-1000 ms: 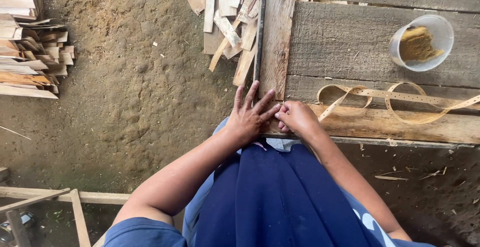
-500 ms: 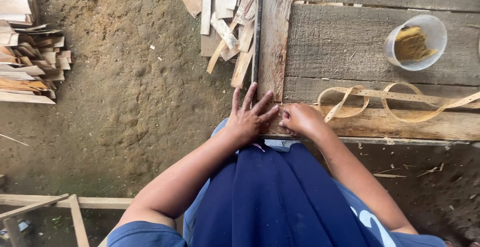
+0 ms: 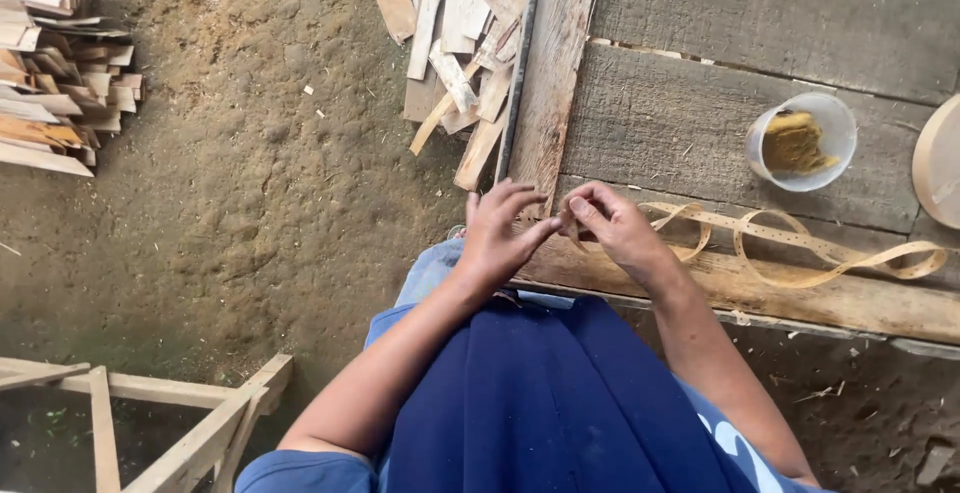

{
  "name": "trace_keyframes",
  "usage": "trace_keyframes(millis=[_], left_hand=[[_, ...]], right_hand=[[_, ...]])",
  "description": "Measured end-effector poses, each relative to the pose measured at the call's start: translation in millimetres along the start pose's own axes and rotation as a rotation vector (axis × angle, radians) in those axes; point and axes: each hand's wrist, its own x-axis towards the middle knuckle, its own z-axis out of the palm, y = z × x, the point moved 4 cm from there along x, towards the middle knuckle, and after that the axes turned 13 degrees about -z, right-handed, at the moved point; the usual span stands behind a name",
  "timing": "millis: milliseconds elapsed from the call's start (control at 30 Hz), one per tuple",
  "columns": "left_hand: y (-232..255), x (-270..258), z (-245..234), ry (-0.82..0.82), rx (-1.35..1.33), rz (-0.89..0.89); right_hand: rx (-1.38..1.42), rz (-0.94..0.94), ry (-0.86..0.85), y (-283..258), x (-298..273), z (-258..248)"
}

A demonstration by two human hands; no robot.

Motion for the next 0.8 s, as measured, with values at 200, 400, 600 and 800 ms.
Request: trace_keyframes(millis=[200,400,600,800], left_hand=[[10.9,4.6,29.2,-0.176,-0.769,-0.383],[28.2,-12.0,41.8,-0.059,-1.007,-0.327],[34.2,-26.1,28.5,0.082,-1.154,-0.272],[23.6,-58.3,4.6,0.516,-0.217,-0.27]], right_hand=[[-0.278,-0.333,-0.148,-32.5,2.4,-5.3],[-0.423,-0.218,-0.241,-50.8,13.5,-26.9],[-0.037,-0.132,-0.51,-38.7,18.9,-18.0],[-0.429,-0.057,-0.631,-26.4,49.6,-18.1]])
